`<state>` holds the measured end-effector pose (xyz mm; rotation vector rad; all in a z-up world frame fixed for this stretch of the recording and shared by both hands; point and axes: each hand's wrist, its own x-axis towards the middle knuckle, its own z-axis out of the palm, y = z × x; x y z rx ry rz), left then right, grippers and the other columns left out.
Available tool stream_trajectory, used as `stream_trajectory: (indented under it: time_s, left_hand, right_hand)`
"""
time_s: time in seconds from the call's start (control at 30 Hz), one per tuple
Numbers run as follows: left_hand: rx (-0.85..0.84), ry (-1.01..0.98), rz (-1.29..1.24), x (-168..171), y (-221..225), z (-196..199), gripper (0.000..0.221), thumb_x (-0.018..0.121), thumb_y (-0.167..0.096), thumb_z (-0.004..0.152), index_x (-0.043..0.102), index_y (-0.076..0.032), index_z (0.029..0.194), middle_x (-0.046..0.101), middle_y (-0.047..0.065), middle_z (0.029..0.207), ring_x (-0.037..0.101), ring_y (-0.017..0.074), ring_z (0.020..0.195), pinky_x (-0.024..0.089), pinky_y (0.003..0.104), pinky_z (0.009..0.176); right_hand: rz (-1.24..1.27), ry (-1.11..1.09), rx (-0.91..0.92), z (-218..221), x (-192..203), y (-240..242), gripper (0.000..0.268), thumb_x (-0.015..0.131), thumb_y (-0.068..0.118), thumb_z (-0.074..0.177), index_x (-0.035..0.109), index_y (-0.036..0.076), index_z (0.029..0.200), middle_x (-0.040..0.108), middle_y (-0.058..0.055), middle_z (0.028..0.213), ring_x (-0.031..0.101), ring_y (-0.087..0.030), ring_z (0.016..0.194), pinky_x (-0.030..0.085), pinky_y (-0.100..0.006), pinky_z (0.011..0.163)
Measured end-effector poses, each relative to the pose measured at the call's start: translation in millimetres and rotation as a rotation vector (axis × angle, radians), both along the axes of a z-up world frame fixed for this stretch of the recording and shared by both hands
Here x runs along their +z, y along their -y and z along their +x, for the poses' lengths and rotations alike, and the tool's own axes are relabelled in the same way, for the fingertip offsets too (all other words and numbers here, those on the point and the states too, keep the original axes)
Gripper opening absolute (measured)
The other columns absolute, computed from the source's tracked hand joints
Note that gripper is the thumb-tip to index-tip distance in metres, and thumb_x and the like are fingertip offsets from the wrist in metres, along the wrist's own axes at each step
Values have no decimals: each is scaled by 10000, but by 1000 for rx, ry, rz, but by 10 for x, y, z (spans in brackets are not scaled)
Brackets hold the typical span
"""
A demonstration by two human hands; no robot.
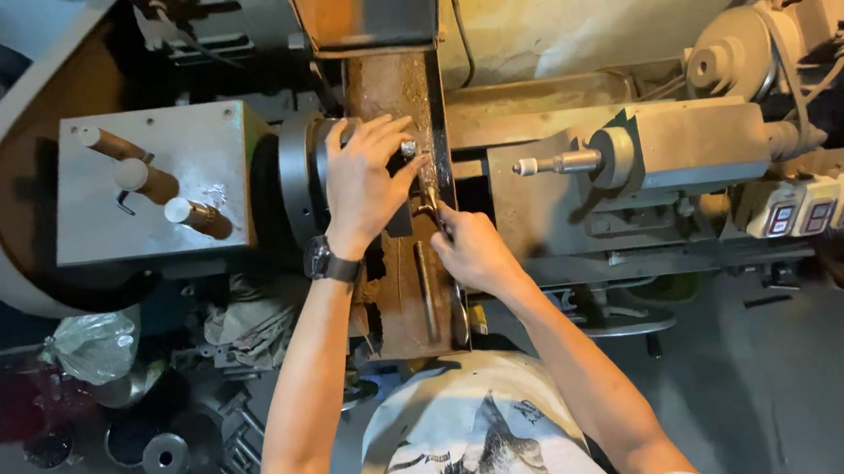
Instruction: Cleaning, inspecting, and organizing various small motorcycle engine components, including using a lathe for part maintenance.
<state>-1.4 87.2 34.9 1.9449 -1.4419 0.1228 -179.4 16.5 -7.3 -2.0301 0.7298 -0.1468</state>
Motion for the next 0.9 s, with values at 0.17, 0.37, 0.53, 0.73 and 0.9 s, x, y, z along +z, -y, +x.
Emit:
stream_trajectory:
  time_s: [0.17,0.37,0.53,0.73,0.9]
  left_hand:
    - [14,7,-14,-23,-25,-23,216,834,-244,863,739,-79,966,723,53,1298,617,247,1260,325,544,1131]
    - [2,11,-24,9,-46,-48,237,834,-250,885,721,-61,972,712,60,1316,620,249,1247,358,523,1090]
    - [9,42,-28,20,-22,-46,236,825,-254,901,725,-58,986,707,59,1326,619,241,1247,360,509,1086]
    - [15,58,-10,9,-23,-58,226,817,-249,916,720,-64,1003,701,45,1342,618,227,1267,363,492,1098]
    - [7,88,7,34,1,-58,224,812,-234,902,722,-65,1019,699,54,1355,613,233,1277,351,498,1101]
  right_hand:
    - [-203,-166,28,9,-495,-224,574,642,115,896,505,-16,1438,693,-316,857,696,-439,820,567,-490,773]
    - [-643,387,-94,-132,-1045,-272,829,527,-68,846,200,-36,1608,671,-324,1182,693,-447,908,592,-459,713]
    - [-264,31,0,-499,-1481,-357,670,678,40,892,389,-62,1488,688,-274,885,673,-413,771,542,-466,669]
    - [-9,477,-277,56,-629,216,182,633,31,1013,721,-43,1155,773,-111,981,711,-150,891,568,-318,778]
    - [510,452,-305,272,-746,401,134,675,81,997,732,-30,1045,714,-40,855,649,-107,769,534,-269,685]
